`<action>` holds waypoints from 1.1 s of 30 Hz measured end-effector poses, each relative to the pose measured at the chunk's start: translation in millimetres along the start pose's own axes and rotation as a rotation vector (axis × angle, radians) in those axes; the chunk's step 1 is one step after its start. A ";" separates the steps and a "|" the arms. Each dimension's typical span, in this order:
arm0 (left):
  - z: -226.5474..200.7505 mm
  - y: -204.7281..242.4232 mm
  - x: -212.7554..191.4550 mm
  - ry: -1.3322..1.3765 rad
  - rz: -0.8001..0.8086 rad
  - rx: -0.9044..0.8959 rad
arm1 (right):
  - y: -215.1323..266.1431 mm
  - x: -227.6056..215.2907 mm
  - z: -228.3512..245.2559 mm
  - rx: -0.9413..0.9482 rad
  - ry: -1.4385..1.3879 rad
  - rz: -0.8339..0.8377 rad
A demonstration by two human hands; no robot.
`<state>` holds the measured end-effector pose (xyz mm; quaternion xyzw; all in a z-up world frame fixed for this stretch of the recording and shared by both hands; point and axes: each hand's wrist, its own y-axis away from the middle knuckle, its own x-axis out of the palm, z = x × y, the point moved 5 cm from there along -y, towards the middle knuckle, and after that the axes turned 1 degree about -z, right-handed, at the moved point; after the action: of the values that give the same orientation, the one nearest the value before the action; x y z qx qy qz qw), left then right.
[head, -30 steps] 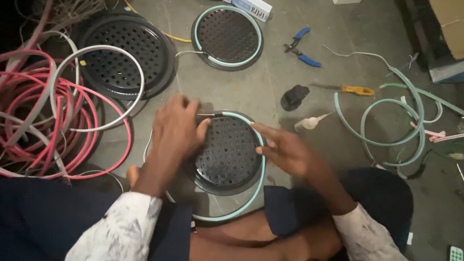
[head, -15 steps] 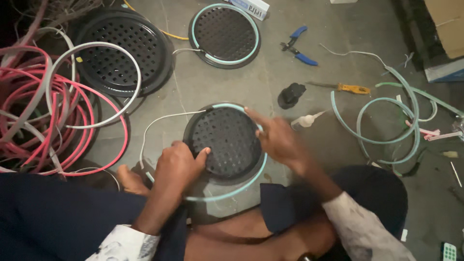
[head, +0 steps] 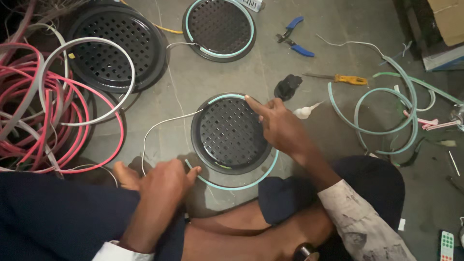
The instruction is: The person sits on the floor and assembles LED light strips onto circular perforated trays. They apply adhesive from a tube along the tray edges, press the light strip into place, and use pliers to strip and connect wires. The person repeats this process for multiple trays.
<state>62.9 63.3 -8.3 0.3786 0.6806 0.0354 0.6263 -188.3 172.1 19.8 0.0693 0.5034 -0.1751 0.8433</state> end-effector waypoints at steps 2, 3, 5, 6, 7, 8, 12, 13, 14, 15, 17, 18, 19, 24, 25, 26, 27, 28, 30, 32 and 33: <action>1.8 -4.4 16.5 0.062 -0.022 -0.025 | 0.6 -2.3 1.5 -0.020 0.012 -0.012; 1.0 -8.0 20.5 0.080 -0.045 0.016 | 1.4 -2.1 3.7 -0.034 0.015 -0.015; 0.5 -14.1 17.5 0.117 -0.102 0.092 | 3.0 -5.1 6.8 -0.029 -0.010 -0.024; 4.1 -15.5 12.4 0.143 -0.110 0.054 | 1.4 -5.5 9.3 -0.031 -0.024 -0.030; 3.4 -17.1 6.1 0.173 -0.112 0.024 | 1.7 -6.1 9.4 -0.020 -0.029 -0.017; 1.6 -18.7 -2.5 0.203 -0.114 -0.007 | 0.5 -6.5 8.3 -0.009 -0.034 -0.005; -6.7 -15.2 -52.2 0.215 -0.213 0.059 | 4.7 -4.6 0.0 -0.020 -0.032 -0.012; -4.8 -15.2 -63.4 0.238 -0.183 0.033 | 3.4 -3.3 -2.4 -0.014 -0.030 -0.006; -3.8 -14.7 -72.9 0.260 -0.153 0.007 | 2.6 -2.5 -4.1 -0.009 -0.029 -0.001; -4.9 -13.4 -80.8 0.318 -0.128 0.017 | 1.6 -1.1 -4.5 -0.005 -0.030 0.004; -8.6 -14.1 -91.6 0.433 -0.083 0.042 | 0.1 -0.5 -4.2 -0.009 -0.019 0.006; -11.0 -18.0 -95.3 0.432 -0.086 0.044 | -0.6 -0.6 -4.4 -0.010 -0.013 0.004; -13.9 -22.6 -95.1 0.433 -0.082 0.048 | 1.3 -0.8 -4.6 -0.013 -0.021 0.008; -25.6 -49.3 -78.3 0.360 -0.265 0.172 | -0.4 -1.3 -4.1 -0.019 -0.010 0.033; -25.6 -52.3 -71.6 0.360 -0.293 0.193 | -0.9 -1.0 -3.3 -0.021 0.004 0.036; -24.3 -54.0 -65.7 0.359 -0.322 0.214 | -1.4 -1.2 -2.4 -0.022 0.018 0.039; -21.1 -56.2 -58.9 0.343 -0.296 0.199 | -3.4 -1.7 -0.9 -0.027 0.032 0.038; -18.3 -56.9 -52.0 0.328 -0.270 0.183 | -4.5 -1.3 -0.3 -0.010 0.038 0.058; -12.7 -58.7 -39.9 0.273 -0.195 0.131 | -3.2 -1.5 -1.6 0.030 0.056 0.100; -5.1 -61.2 -30.8 0.192 -0.106 0.051 | -0.1 -2.1 -7.4 0.119 0.048 0.124; -4.1 -63.6 -27.7 0.177 -0.071 0.037 | 2.1 -1.3 -10.8 0.163 0.044 0.136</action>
<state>27.4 4.4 -17.8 0.3613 0.7467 0.0340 0.5575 -196.9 177.5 15.6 0.1758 0.5001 -0.1563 0.8334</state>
